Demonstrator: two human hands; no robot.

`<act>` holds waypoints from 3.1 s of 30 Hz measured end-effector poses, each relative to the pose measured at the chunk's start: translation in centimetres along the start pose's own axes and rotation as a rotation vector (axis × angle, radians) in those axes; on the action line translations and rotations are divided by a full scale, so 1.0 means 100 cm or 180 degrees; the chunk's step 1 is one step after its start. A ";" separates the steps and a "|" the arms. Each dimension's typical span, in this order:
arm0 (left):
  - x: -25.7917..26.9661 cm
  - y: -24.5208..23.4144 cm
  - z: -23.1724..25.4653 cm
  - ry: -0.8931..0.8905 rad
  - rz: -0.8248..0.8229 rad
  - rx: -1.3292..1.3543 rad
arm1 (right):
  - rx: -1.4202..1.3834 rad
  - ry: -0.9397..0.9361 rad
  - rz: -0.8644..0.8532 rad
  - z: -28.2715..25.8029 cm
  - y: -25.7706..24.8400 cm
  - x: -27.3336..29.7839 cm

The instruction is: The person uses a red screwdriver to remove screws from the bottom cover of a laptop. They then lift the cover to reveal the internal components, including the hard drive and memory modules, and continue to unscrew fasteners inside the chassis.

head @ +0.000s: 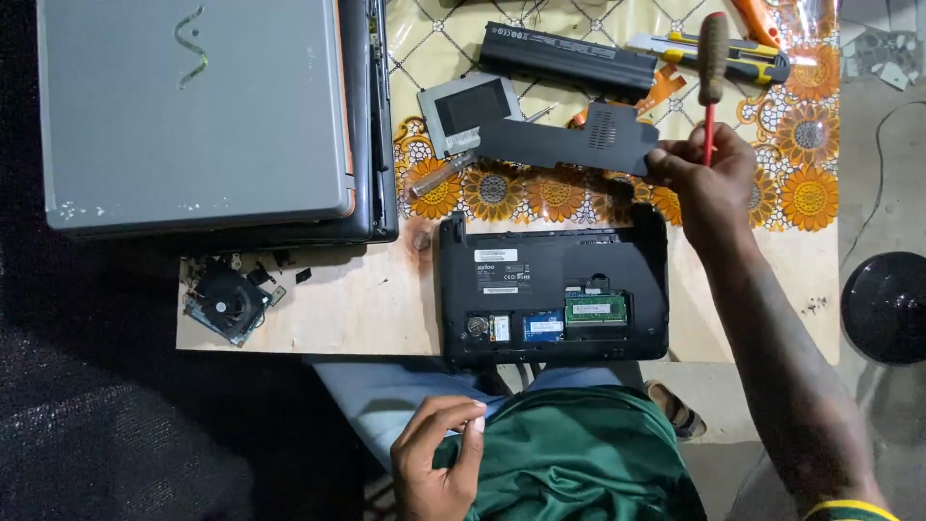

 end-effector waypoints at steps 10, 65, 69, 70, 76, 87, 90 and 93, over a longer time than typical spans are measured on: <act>-0.009 -0.002 -0.005 0.0091 0.0000 -0.0171 | 0.0584 0.0012 0.0233 0.016 0.007 -0.008; -0.043 0.015 -0.067 -0.0209 -0.0383 -0.0790 | 0.0253 -0.1303 -0.0861 0.029 0.037 0.182; -0.043 0.015 -0.067 -0.0117 -0.0348 -0.0810 | 0.0317 -0.1305 -0.0635 0.034 0.028 0.184; -0.042 0.015 -0.067 -0.0122 -0.0353 -0.0809 | 0.0320 -0.1299 -0.0634 0.035 0.026 0.184; -0.040 0.017 -0.070 -0.0178 -0.0475 -0.0903 | 0.0347 -0.1252 -0.0414 0.044 0.011 0.184; -0.039 0.021 -0.067 -0.0202 -0.0435 -0.1038 | 0.1506 -0.1476 -0.0732 0.120 -0.055 0.217; -0.036 0.029 -0.070 -0.0184 -0.0405 -0.1326 | 0.1811 -0.1920 -0.0770 0.085 -0.026 0.217; -0.035 0.031 -0.068 -0.0141 -0.0379 -0.1420 | 0.1561 -0.1850 -0.1055 0.063 -0.013 0.221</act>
Point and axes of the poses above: each hand's wrist, its own x-axis away from the middle knuckle, its own y-axis out of the palm, z = x × y, the point moved 1 cm from there along -x, towards the middle knuckle, and after that the axes turned 4 degrees about -x, right-handed, at the moved point
